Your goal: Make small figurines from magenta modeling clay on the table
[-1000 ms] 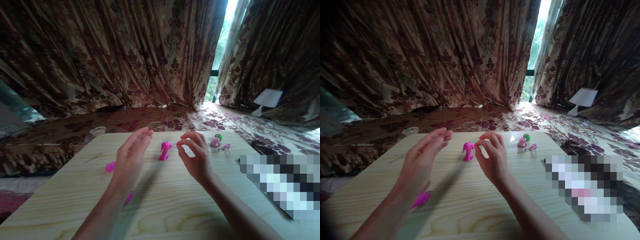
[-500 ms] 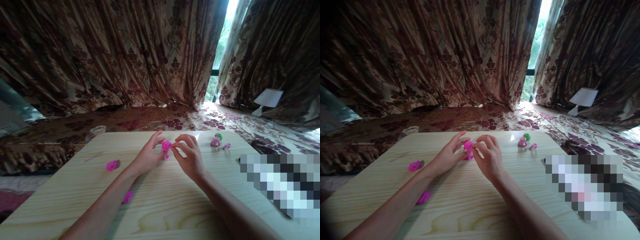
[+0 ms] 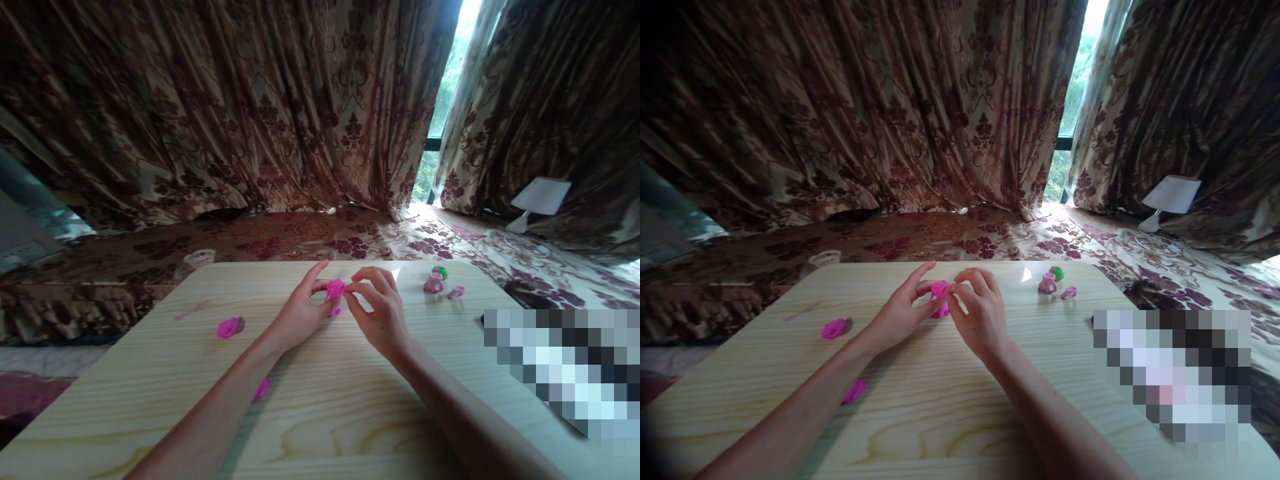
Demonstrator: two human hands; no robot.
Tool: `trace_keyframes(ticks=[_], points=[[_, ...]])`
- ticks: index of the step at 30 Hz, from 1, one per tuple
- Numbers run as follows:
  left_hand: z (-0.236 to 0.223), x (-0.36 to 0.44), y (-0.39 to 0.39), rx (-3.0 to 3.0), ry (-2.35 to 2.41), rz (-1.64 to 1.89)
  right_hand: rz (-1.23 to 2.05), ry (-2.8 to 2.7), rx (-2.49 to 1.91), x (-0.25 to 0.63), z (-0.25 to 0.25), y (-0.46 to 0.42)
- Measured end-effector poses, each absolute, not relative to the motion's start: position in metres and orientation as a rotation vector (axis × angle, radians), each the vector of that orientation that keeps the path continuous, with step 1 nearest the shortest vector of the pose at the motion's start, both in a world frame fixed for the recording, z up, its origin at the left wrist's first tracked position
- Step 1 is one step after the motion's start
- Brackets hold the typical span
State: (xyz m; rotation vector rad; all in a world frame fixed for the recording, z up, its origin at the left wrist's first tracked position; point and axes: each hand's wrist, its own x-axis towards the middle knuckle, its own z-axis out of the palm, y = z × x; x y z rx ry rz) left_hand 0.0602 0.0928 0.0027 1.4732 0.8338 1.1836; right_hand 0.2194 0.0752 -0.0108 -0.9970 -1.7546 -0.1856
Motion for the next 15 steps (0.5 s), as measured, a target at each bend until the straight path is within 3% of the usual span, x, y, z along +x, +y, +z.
trace_keyframes(ticks=[15], points=[[0.0018,0.0583,0.0927,1.468,0.828,1.184,-0.204,-1.774,-1.018,0.218,-0.0119,0.077]])
